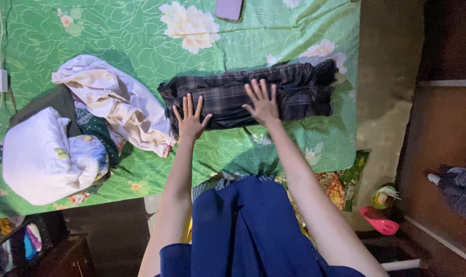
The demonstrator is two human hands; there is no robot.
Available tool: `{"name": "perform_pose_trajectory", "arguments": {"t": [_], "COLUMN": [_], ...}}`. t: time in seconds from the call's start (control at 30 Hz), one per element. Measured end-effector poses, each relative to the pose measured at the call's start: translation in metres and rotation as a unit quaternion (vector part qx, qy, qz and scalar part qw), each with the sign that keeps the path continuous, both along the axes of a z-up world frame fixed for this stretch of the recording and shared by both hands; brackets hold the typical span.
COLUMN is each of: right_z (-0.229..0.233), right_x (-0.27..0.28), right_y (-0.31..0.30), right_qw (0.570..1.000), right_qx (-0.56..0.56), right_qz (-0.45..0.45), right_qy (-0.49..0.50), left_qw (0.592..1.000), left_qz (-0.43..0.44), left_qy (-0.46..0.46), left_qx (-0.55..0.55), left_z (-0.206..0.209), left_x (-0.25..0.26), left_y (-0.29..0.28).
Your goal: Folding clothes on a bed and placing them neatly on closet shelves.
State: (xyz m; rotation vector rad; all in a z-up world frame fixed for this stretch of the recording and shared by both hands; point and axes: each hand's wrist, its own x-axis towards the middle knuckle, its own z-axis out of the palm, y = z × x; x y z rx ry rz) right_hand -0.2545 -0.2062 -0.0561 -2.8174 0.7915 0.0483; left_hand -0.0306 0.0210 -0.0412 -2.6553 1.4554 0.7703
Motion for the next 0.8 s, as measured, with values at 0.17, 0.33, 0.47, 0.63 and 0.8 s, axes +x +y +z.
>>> {"name": "perform_pose_trajectory", "arguments": {"t": [0.17, 0.33, 0.47, 0.63, 0.8], "right_z": [-0.002, -0.001, 0.001, -0.015, -0.037], "right_x": [-0.030, -0.007, 0.036, 0.062, 0.035], "right_y": [-0.025, -0.022, -0.003, 0.036, 0.024], "right_qw": [0.993, 0.962, 0.983, 0.990, 0.988], "right_qx": [-0.037, -0.092, -0.079, -0.005, -0.029], "right_qz": [-0.113, -0.259, -0.149, 0.078, 0.137], "right_qy": [0.009, 0.003, -0.073, -0.119, -0.058], "left_qw": [0.999, 0.998, 0.997, 0.996, 0.995], "left_qz": [0.000, -0.009, -0.013, -0.004, -0.001], "left_qy": [0.024, 0.026, 0.034, 0.047, 0.061], "left_qx": [0.027, 0.056, 0.061, 0.076, 0.075], "left_z": [-0.014, -0.022, -0.025, -0.028, -0.030], "left_x": [0.005, 0.005, 0.005, 0.008, 0.010], "left_y": [0.000, -0.002, -0.004, -0.005, -0.004]}}
